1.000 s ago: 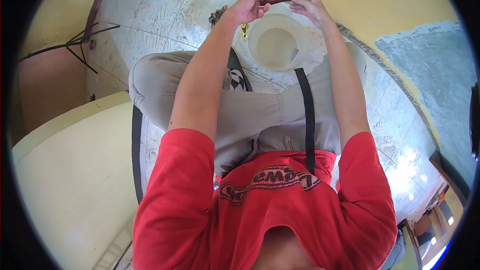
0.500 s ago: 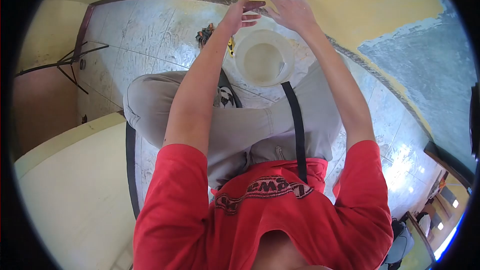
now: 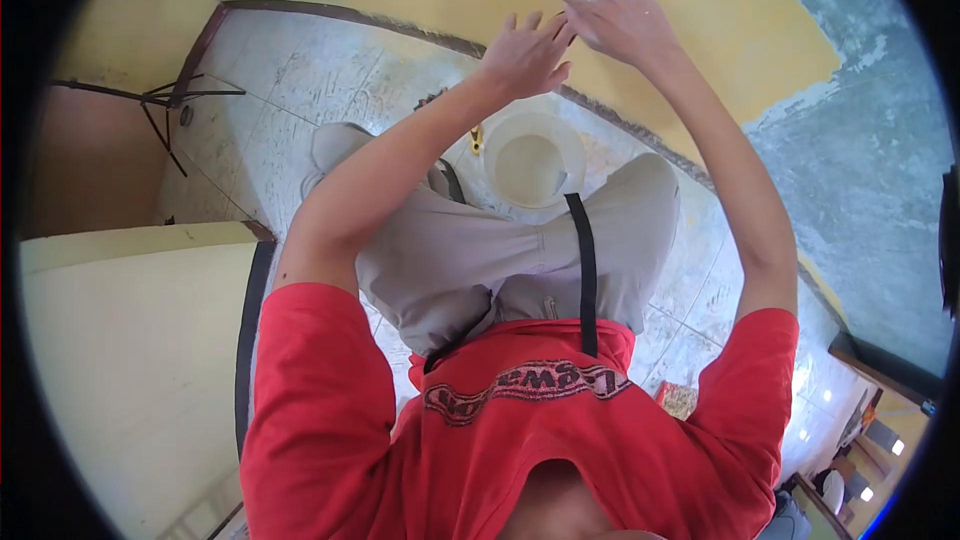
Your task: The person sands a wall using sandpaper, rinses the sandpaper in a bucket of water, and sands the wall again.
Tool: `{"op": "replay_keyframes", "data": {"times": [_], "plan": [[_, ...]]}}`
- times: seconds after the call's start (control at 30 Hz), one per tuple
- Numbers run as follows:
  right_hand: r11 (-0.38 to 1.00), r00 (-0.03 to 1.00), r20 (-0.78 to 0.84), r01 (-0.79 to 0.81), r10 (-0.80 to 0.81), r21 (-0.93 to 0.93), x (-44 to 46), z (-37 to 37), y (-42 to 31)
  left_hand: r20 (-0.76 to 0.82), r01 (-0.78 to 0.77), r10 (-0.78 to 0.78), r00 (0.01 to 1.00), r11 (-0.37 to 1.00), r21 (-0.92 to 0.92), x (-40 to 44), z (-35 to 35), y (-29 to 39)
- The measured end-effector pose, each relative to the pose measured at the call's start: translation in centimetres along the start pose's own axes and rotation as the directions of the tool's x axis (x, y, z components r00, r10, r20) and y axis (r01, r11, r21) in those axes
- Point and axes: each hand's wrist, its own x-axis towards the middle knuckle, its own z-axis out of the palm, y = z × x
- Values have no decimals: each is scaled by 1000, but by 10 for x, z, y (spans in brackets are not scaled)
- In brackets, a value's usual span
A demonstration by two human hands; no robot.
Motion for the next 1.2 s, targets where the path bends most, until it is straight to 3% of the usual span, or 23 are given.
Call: {"op": "replay_keyframes", "data": {"times": [0.07, 0.2, 0.27, 0.33, 0.37, 0.43, 0.53, 0.6, 0.63, 0.7, 0.73, 0.8, 0.83, 0.9, 1.03, 1.07, 1.1, 1.17, 1.2], "plan": [[999, 1000, -19, 22, -22, -26, 17, -16, 5, -188, -136, 153, 970, 985, 102, 10, -18, -10], [995, 994, -56, 96, -97, -31, 47, -33, 5, -148, -152, 161, 976, 986, 68, 24, -33, -11], [990, 988, -68, 134, -136, -36, 61, -27, -4, 18, -181, 184, 983, 979, -96, 31, -35, -9], [968, 950, -187, 239, -249, -75, 77, -19, -12, -7, -185, 186, 983, 978, -97, 27, -35, -5], [966, 953, -166, 239, -252, -95, 83, -21, -16, -35, -199, 196, 980, 976, -94, 32, -35, -1], [926, 908, -245, 369, -341, 79, 95, -25, -32, -92, -217, 202, 975, 954, -207, 36, -18, 2], [897, 875, -200, 428, -441, -110, 107, -15, -45, -131, -240, 208, 969, 916, -321, 37, -4, 3], [874, 860, -161, 468, -484, -132, 113, -17, -50, 182, -44, 119, 976, 929, -368, 29, -27, 12], [851, 842, -133, 504, -522, -148, 116, -18, -51, 171, -47, 118, 978, 927, -372, 28, -30, 12], [834, 827, -121, 534, -549, -137, 119, -17, -51, 8, -164, 164, 986, 986, 17, 27, -30, 12], [821, 813, -115, 559, -571, -121, 121, -17, -51, -3, -167, 167, 986, 986, 14, 27, -30, 10], [809, 799, -123, 579, -588, -108, 122, -15, -50, -85, -146, 125, 989, 938, -314, 27, -36, 8], [798, 785, -144, 597, -603, -87, 122, -13, -50, -98, -154, 129, 987, 934, -322, 27, -36, 9], [790, 780, -127, 607, -612, -83, 123, -12, -48, 143, -23, 52, 988, 981, -194, 28, -45, 10], [791, 782, -114, 606, -612, -88, 128, -10, -40, 190, -68, 132, 973, 948, -311, 35, -48, 10], [782, 774, -116, 615, -623, -98, 129, -9, -38, 380, 23, 113, 918, 942, -334, 40, -65, 15], [863, 862, -28, 506, -506, -7, 128, -8, -35, 549, 119, 89, 831, 935, -333, 43, -79, 14], [946, 950, 74, 292, -305, 142, 132, -5, -27, 139, 92, -10, 990, 794, -600, 37, -18, 7], [953, 971, 87, 197, -222, 231, 131, 3, -22, -62, 46, -112, 992, 764, -644, 39, 9, 8]]}}
